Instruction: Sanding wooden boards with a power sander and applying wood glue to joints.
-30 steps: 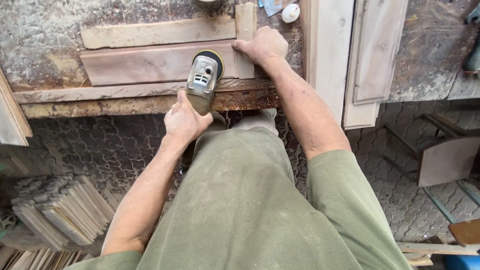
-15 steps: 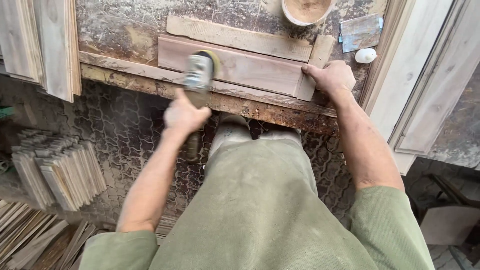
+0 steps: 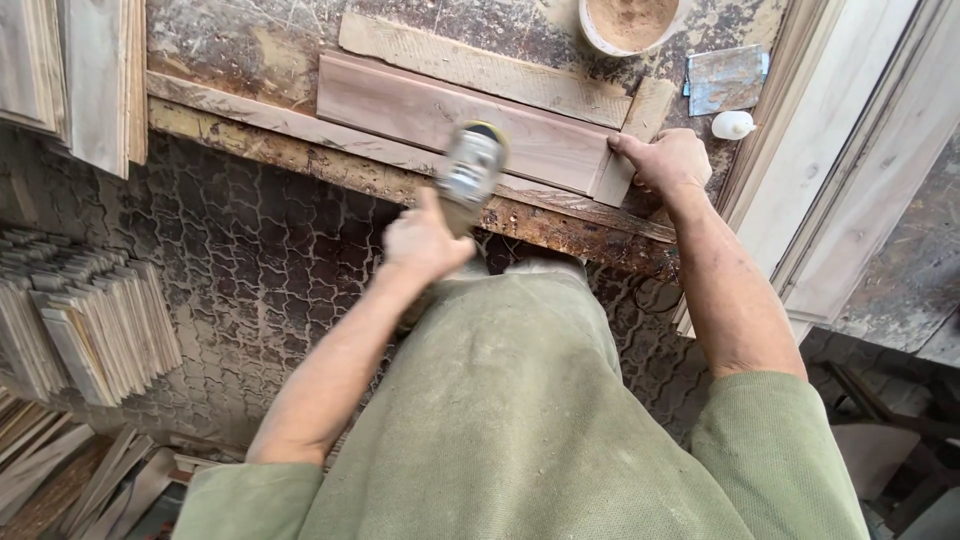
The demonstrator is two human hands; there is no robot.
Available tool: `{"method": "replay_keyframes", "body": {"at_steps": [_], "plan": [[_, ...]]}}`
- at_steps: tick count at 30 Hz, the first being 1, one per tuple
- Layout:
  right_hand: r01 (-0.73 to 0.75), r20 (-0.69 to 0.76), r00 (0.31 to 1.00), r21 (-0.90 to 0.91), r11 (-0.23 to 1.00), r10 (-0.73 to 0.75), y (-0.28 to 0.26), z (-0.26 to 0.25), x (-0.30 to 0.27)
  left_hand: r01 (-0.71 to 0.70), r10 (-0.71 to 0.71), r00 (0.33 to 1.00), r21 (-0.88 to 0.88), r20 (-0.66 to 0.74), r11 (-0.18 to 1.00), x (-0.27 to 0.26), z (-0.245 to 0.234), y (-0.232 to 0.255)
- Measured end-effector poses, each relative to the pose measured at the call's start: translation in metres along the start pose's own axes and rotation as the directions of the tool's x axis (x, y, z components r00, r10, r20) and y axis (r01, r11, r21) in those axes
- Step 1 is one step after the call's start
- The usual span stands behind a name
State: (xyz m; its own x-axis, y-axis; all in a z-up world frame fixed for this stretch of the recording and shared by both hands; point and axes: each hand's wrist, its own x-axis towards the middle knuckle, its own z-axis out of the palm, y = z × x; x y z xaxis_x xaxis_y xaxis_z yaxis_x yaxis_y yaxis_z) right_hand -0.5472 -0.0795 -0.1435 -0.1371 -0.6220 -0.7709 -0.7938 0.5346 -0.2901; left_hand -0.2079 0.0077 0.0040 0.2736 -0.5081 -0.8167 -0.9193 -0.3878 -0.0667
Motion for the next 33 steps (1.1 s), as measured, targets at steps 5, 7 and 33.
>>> {"method": "replay_keyframes", "body": {"at_steps": [5, 7, 33], "plan": [[0.015, -0.014, 1.0, -0.014, 1.0, -0.016, 0.002, 0.006, 0.001, -0.321, 0.311, 0.944, 0.085, 0.115, 0.943, 0.006, 0.056, 0.051], [0.008, -0.034, 0.999, -0.048, 0.999, -0.009, 0.004, 0.01, 0.002, -0.406, 0.391, 0.912, 0.137, 0.121, 0.904, 0.013, 0.067, 0.046], [0.774, 0.636, 0.318, 0.254, 0.58, -0.703, -0.426, 0.221, -0.272, -0.79, -0.385, 0.546, -0.61, -0.744, 0.059, -0.021, -0.136, -0.31]]}}
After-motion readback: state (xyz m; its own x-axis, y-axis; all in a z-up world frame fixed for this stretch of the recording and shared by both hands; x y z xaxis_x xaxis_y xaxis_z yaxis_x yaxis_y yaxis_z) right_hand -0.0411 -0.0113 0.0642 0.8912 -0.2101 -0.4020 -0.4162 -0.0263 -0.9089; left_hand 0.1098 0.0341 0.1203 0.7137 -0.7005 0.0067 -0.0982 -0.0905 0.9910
